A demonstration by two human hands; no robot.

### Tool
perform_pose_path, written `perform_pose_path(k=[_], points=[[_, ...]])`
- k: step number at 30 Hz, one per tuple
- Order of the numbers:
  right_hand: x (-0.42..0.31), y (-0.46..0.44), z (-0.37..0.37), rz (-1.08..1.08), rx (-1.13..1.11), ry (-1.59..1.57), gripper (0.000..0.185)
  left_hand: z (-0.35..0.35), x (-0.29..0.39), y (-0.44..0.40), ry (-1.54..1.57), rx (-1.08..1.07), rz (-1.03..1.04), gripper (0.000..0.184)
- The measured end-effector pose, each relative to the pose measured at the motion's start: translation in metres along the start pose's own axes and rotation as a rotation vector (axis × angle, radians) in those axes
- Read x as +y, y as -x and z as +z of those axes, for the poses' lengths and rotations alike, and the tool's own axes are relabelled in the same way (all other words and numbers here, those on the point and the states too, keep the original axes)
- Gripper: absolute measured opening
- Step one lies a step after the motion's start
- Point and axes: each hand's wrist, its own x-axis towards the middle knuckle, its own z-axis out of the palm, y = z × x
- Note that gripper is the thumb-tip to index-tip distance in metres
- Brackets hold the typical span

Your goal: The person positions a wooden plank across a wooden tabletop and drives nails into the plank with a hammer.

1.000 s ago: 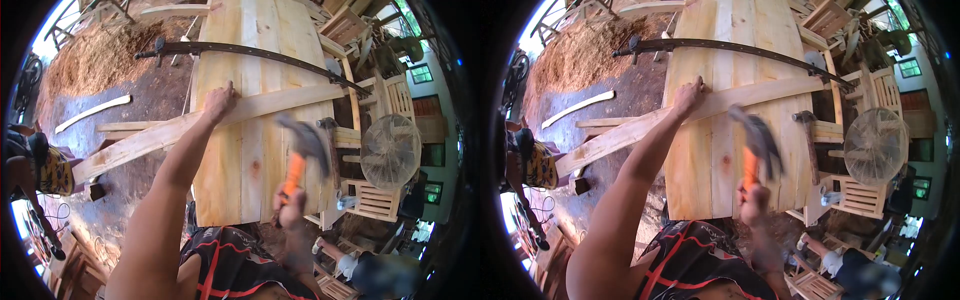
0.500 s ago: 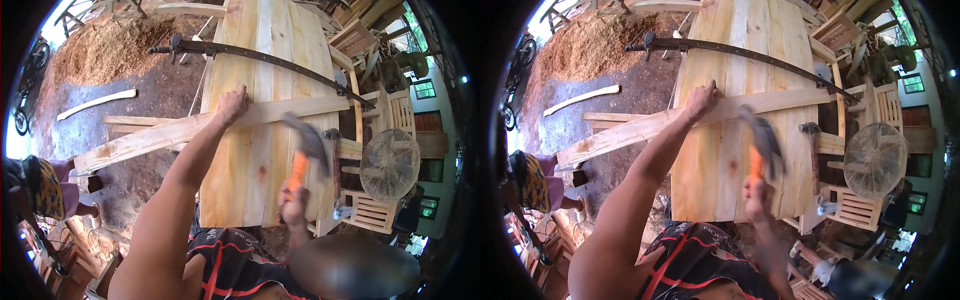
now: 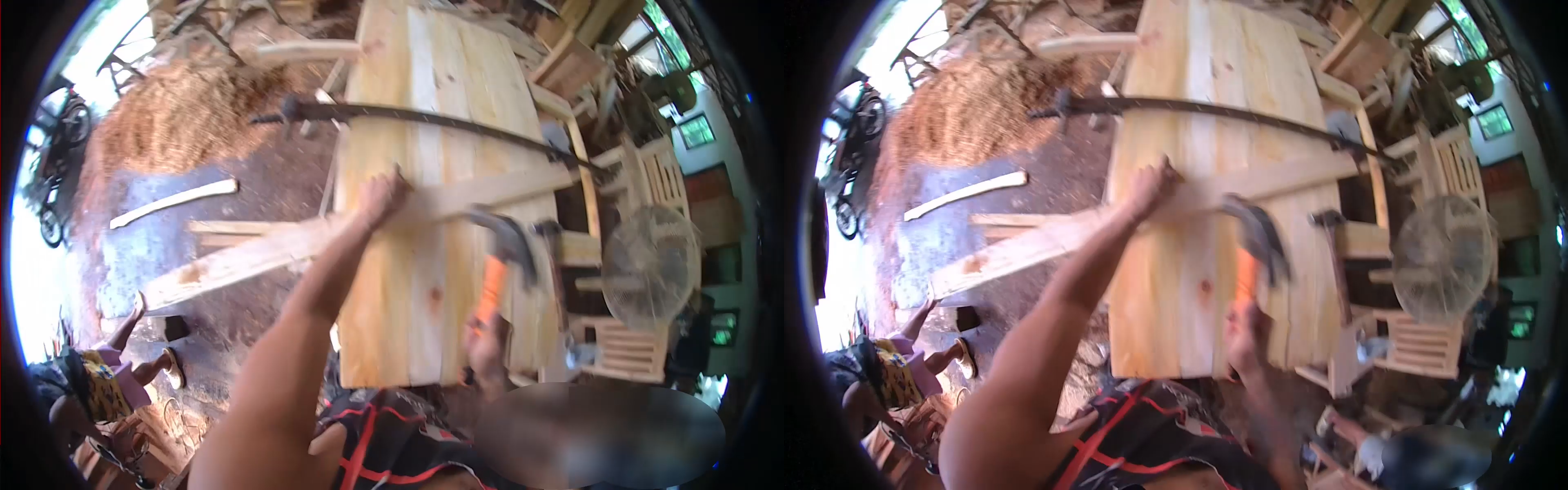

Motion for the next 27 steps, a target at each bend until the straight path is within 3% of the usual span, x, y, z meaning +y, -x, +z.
perform_pose_path(k=[1, 2, 3, 4, 5, 7, 12, 14, 16, 17, 18, 21, 24, 25, 27], points=[[0.004, 0.006, -0.015, 0.045, 0.014, -0.248, 0.058, 0.015, -0.009, -0.001, -0.06, 0.018, 0.059, 0.047], [0.008, 0.013, -0.03, 0.086, 0.04, -0.496, 0.068, 0.074, -0.05, -0.014, -0.163, 0.121, 0.079, 0.051], [-0.003, 0.02, -0.024, -0.062, 0.077, -0.588, 0.072, 0.038, -0.025, -0.005, -0.477, 0.097, 0.185, 0.044], [-0.044, 0.014, 0.0, -0.447, 0.046, -0.399, 0.068, 0.037, -0.024, -0.008, -0.393, 0.109, 0.159, 0.039], [-0.008, -0.005, -0.007, -0.641, 0.043, -0.321, 0.064, 0.034, -0.027, -0.009, -0.101, 0.074, 0.157, 0.034], [0.036, -0.018, -0.014, -0.85, 0.02, -0.262, 0.061, 0.007, -0.01, -0.003, 0.035, 0.068, 0.042, 0.032], [0.063, 0.019, -0.033, -0.475, -0.076, 0.681, 0.045, -0.018, 0.003, 0.003, 0.191, 0.037, 0.027, 0.03], [0.017, 0.035, -0.015, -0.535, -0.102, 0.618, 0.037, -0.018, 0.006, 0.004, 0.209, -0.012, -0.041, 0.028], [0.016, 0.038, -0.028, -0.693, -0.223, 0.864, 0.031, -0.022, 0.008, 0.005, 0.19, -0.019, -0.037, 0.028], [0.022, 0.043, -0.036, -0.574, -0.318, 0.898, 0.027, -0.023, 0.008, 0.005, 0.173, -0.034, -0.047, 0.029], [0.029, 0.043, -0.046, -0.57, -0.399, 0.95, 0.03, -0.023, 0.008, 0.006, 0.17, -0.039, -0.038, 0.029], [0.055, 0.027, -0.063, -0.824, -0.641, 1.179, 0.04, -0.021, 0.009, 0.01, 0.101, -0.037, -0.04, 0.032], [0.075, -0.008, -0.071, -1.085, -0.677, 1.344, 0.051, -0.024, 0.01, 0.006, 0.086, -0.097, -0.054, 0.033], [0.079, -0.025, -0.071, -1.108, -0.66, 1.378, 0.054, -0.023, 0.01, 0.005, 0.09, -0.097, -0.054, 0.032], [0.079, -0.06, -0.067, -1.047, -0.649, 1.445, 0.044, -0.019, 0.007, 0.004, 0.087, -0.099, -0.046, 0.032]])
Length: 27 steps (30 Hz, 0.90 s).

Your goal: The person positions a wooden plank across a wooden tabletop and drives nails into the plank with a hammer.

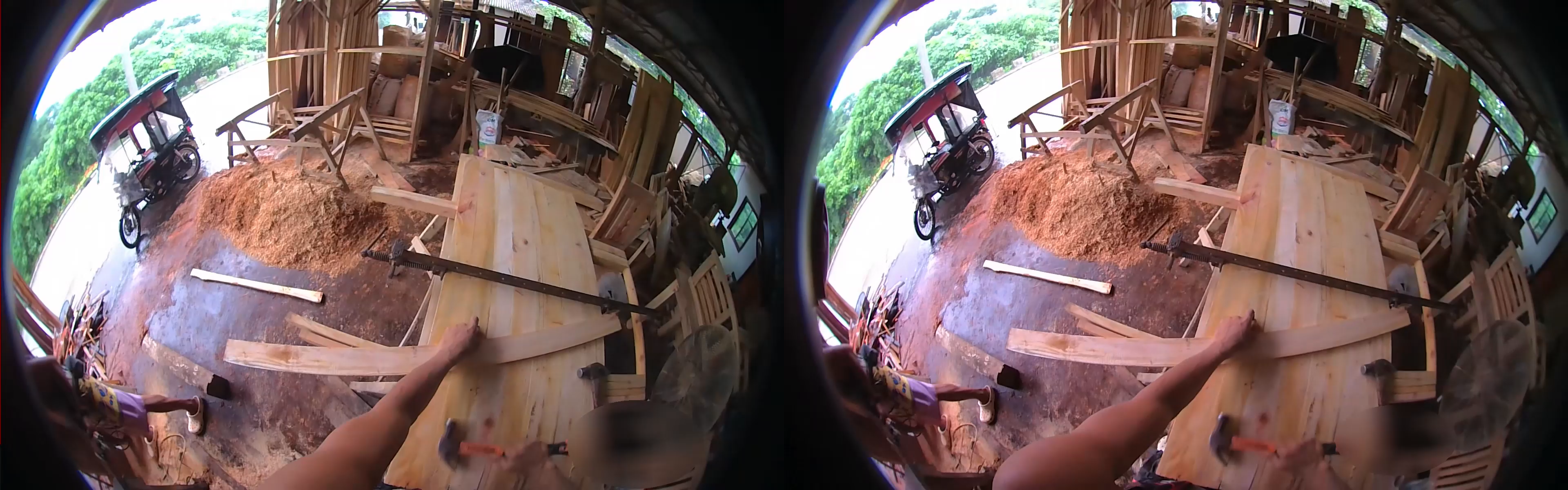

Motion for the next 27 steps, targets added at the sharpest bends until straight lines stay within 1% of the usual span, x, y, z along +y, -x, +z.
perform_pose_path(k=[2, 3, 5, 6, 7, 9, 12, 13, 15, 17, 20, 22, 23, 24, 25, 27], points=[[0.011, -0.037, -0.025, 0.324, 0.007, -0.01, 0.039, 0.006, -0.005, 0.0, -0.011, 0.035, 0.034, 0.032], [0.017, -0.048, -0.032, 0.327, 0.008, -0.014, 0.039, 0.004, -0.005, 0.001, -0.014, 0.031, 0.035, 0.032], [0.024, -0.065, -0.038, 0.513, 0.282, -0.207, 0.036, -0.005, -0.002, 0.005, -0.021, 0.018, 0.053, 0.033], [0.022, -0.06, -0.038, 0.53, 0.209, -0.204, 0.031, -0.008, -0.003, 0.005, -0.03, 0.011, 0.054, 0.033], [0.015, -0.053, -0.04, 0.532, 0.209, -0.209, 0.031, -0.006, -0.003, 0.005, -0.031, 0.037, 0.052, 0.034], [-0.001, -0.029, -0.041, 0.259, 0.035, -0.321, 0.033, -0.003, 0.003, 0.002, -0.017, 0.061, 0.043, 0.034], [-0.025, 0.007, -0.019, 0.066, -0.095, -0.411, 0.038, -0.01, 0.007, -0.002, -0.007, 0.02, -0.01, 0.035], [-0.02, 0.008, -0.02, 0.056, -0.09, -0.39, 0.038, -0.008, 0.007, -0.003, -0.014, 0.028, -0.002, 0.034], [-0.001, -0.001, -0.018, 0.102, -0.062, -0.317, 0.038, -0.007, 0.005, -0.001, -0.037, 0.028, 0.008, 0.033], [0.025, -0.024, -0.023, 0.247, -0.019, -0.261, 0.038, -0.004, 0.004, -0.002, -0.02, 0.08, 0.022, 0.033], [0.045, -0.055, -0.042, 0.535, 0.077, -0.304, 0.038, -0.004, 0.003, 0.0, 0.001, 0.088, 0.014, 0.032], [0.048, -0.053, -0.051, 0.633, 0.051, -0.35, 0.037, -0.006, 0.007, 0.002, -0.009, 0.088, 0.007, 0.031], [0.046, -0.051, -0.055, 0.748, 0.018, -0.402, 0.037, -0.007, 0.006, 0.002, -0.018, 0.072, 0.007, 0.031], [0.042, -0.039, -0.047, 0.746, -0.005, -0.436, 0.041, -0.008, 0.005, -0.003, -0.017, 0.078, 0.01, 0.031], [0.035, -0.026, -0.033, 0.746, -0.009, -0.43, 0.041, -0.005, 0.003, -0.005, 0.002, 0.069, -0.006, 0.03], [0.008, 0.002, -0.01, 0.293, -0.024, -0.41, 0.028, 0.002, 0.004, 0.001, 0.032, 0.037, -0.027, 0.03]])
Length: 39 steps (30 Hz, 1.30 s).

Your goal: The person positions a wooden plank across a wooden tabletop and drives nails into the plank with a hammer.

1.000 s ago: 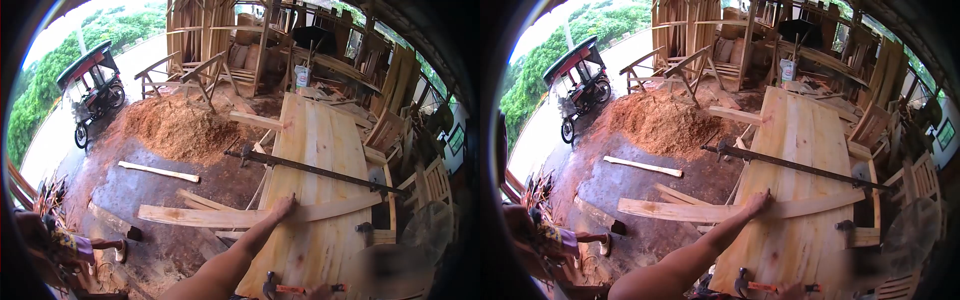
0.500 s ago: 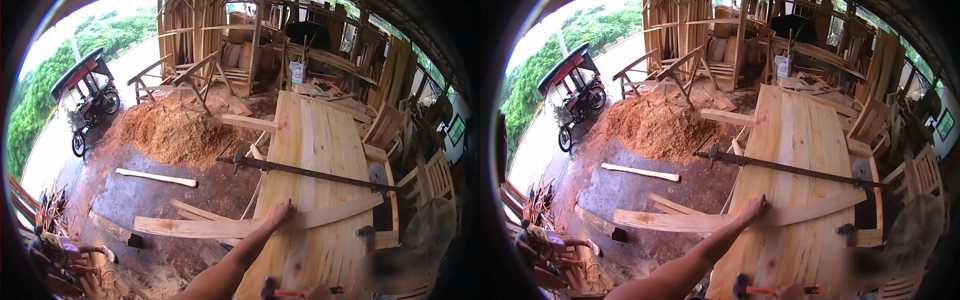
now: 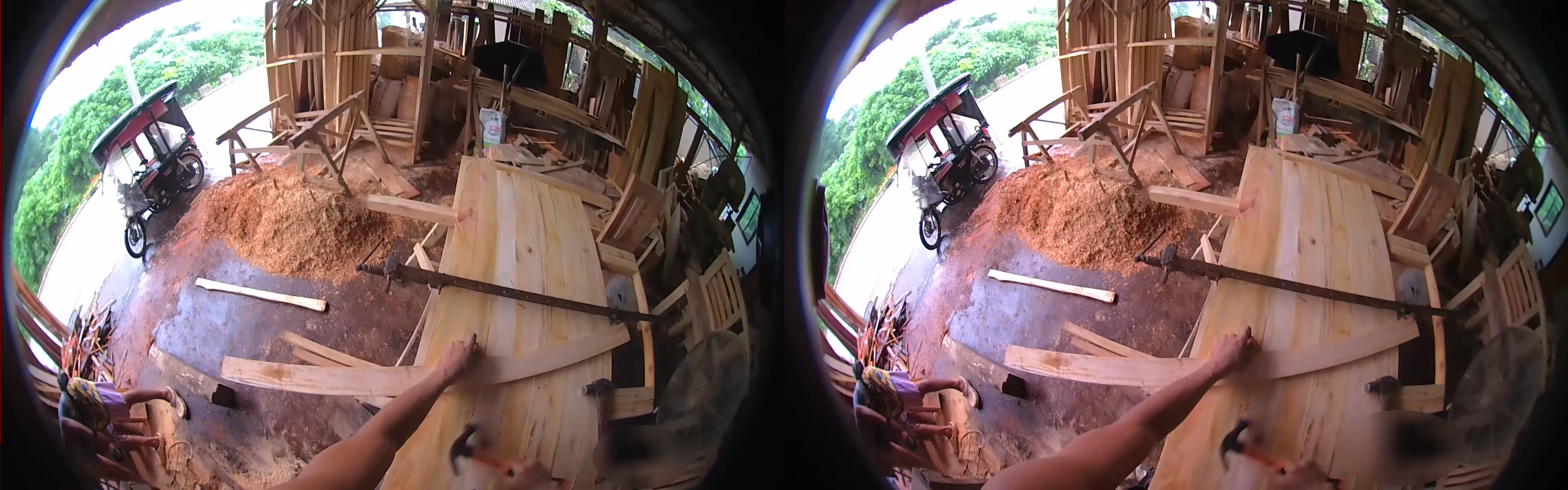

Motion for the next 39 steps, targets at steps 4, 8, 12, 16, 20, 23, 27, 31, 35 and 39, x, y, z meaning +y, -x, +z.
perform_pose_path(k=[4, 8, 12, 16, 20, 23, 27, 31, 35, 39], points=[[-0.046, 0.018, 0.011, -0.209, -0.172, -0.065, 0.027, -0.008, 0.002, -0.001, 0.006, -0.002, -0.018, 0.03], [-0.001, -0.022, -0.005, -0.044, -0.057, 0.076, 0.035, -0.003, 0.003, -0.002, -0.012, 0.021, -0.021, 0.03], [0.012, -0.064, -0.033, 0.382, 0.151, -0.097, 0.042, 0.001, 0.0, 0.0, 0.018, 0.055, 0.003, 0.03], [0.015, -0.053, -0.039, 0.614, 0.225, -0.25, 0.045, -0.009, 0.001, -0.004, 0.013, 0.077, 0.02, 0.029], [0.022, 0.012, 0.028, 0.208, -0.197, 0.01, 0.041, 0.014, -0.012, -0.007, 0.114, 0.09, 0.06, 0.029], [0.006, 0.019, 0.037, -0.229, -0.217, 0.097, 0.038, 0.004, -0.009, -0.013, -0.001, 0.06, 0.033, 0.035], [-0.009, -0.034, -0.006, -0.192, -0.251, 0.1, 0.038, 0.059, -0.055, -0.015, -0.335, 0.173, 0.247, 0.058], [-0.006, -0.081, -0.041, 0.64, -0.599, -0.206, 0.075, 0.02, -0.026, -0.008, -0.246, 0.059, 0.16, 0.052], [-0.01, -0.031, -0.027, 0.408, -0.174, -0.205, 0.044, -0.006, 0.02, -0.005, -0.091, 0.026, -0.094, 0.032], [-0.018, 0.006, 0.001, 0.028, -0.2, -0.036, 0.052, -0.006, 0.019, -0.008, -0.088, 0.033, -0.116, 0.03]])
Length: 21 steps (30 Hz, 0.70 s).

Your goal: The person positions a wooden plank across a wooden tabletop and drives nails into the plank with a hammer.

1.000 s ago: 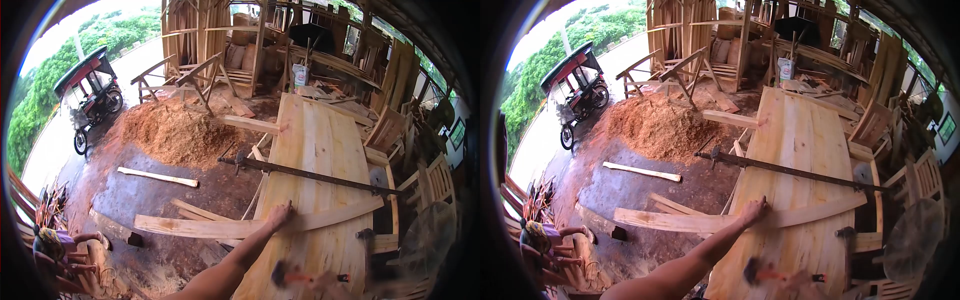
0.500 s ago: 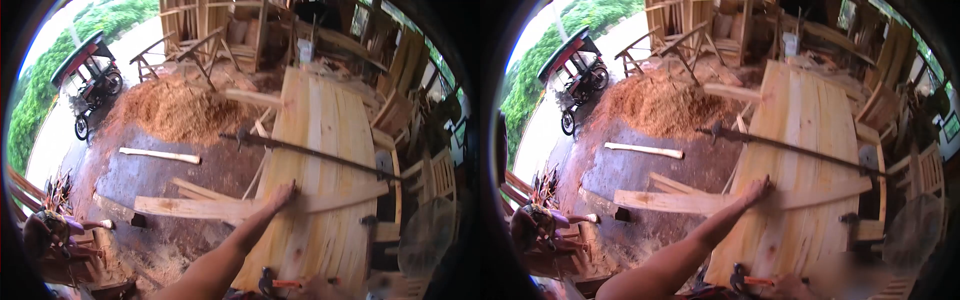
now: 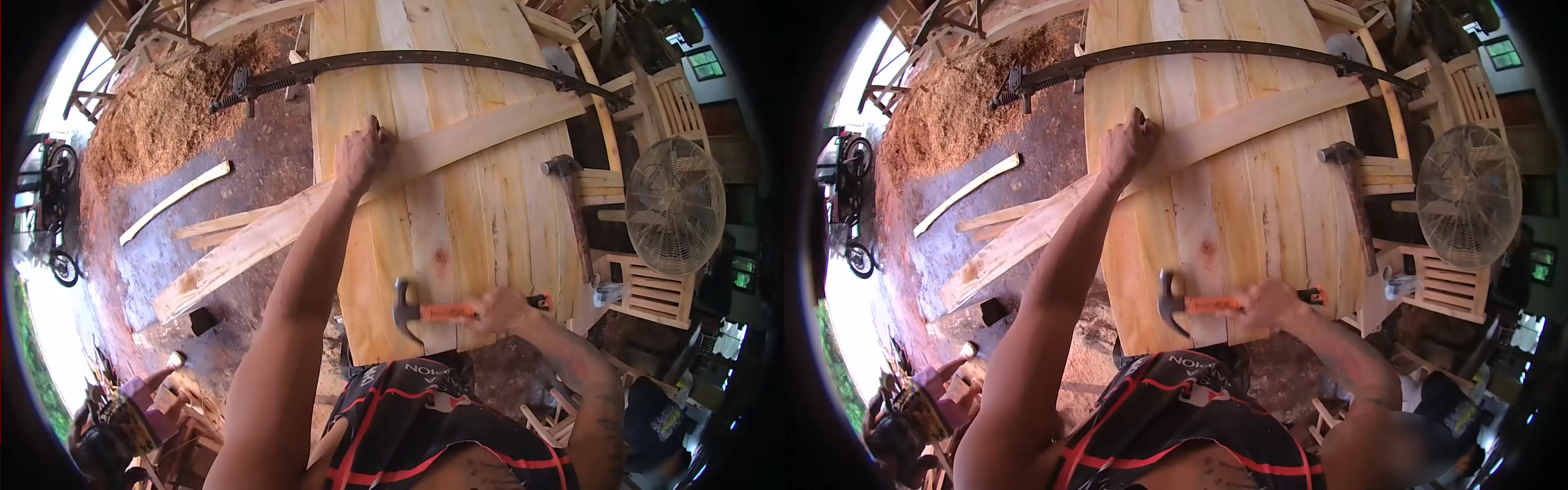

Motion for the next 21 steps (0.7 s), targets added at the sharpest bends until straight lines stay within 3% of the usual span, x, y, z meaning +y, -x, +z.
perform_pose_path(k=[2, 5, 7, 8, 10, 13, 15, 17, 21], points=[[-0.004, -0.001, 0.002, -0.182, -0.125, 0.126, 0.05, 0.0, -0.002, 0.001, 0.009, 0.02, 0.001, 0.031], [0.004, -0.026, -0.022, -0.172, -0.063, 0.162, 0.052, -0.004, -0.001, -0.001, 0.014, 0.007, 0.012, 0.03], [0.016, -0.057, -0.049, 0.054, 0.055, 0.026, 0.049, 0.001, -0.003, 0.001, 0.038, 0.037, 0.028, 0.028], [0.023, -0.063, -0.053, 0.05, 0.05, 0.032, 0.049, 0.004, -0.003, 0.004, 0.043, 0.041, 0.022, 0.028], [0.035, -0.078, -0.059, 0.33, 0.342, -0.157, 0.044, 0.003, -0.008, 0.001, 0.023, 0.039, 0.048, 0.027], [0.031, -0.051, -0.058, 0.349, 0.203, -0.211, 0.042, 0.001, -0.008, 0.0, 0.007, 0.043, 0.056, 0.028], [0.022, -0.023, -0.029, 0.138, 0.133, -0.106, 0.048, -0.002, -0.006, 0.0, 0.007, 0.011, 0.047, 0.027], [-0.009, -0.012, -0.023, 0.051, -0.166, -0.017, 0.051, -0.008, -0.001, 0.003, 0.024, 0.014, 0.021, 0.026], [-0.003, -0.026, 0.0, -0.198, -0.163, 0.076, 0.054, -0.001, -0.007, -0.001, 0.023, 0.059, 0.037, 0.026]])
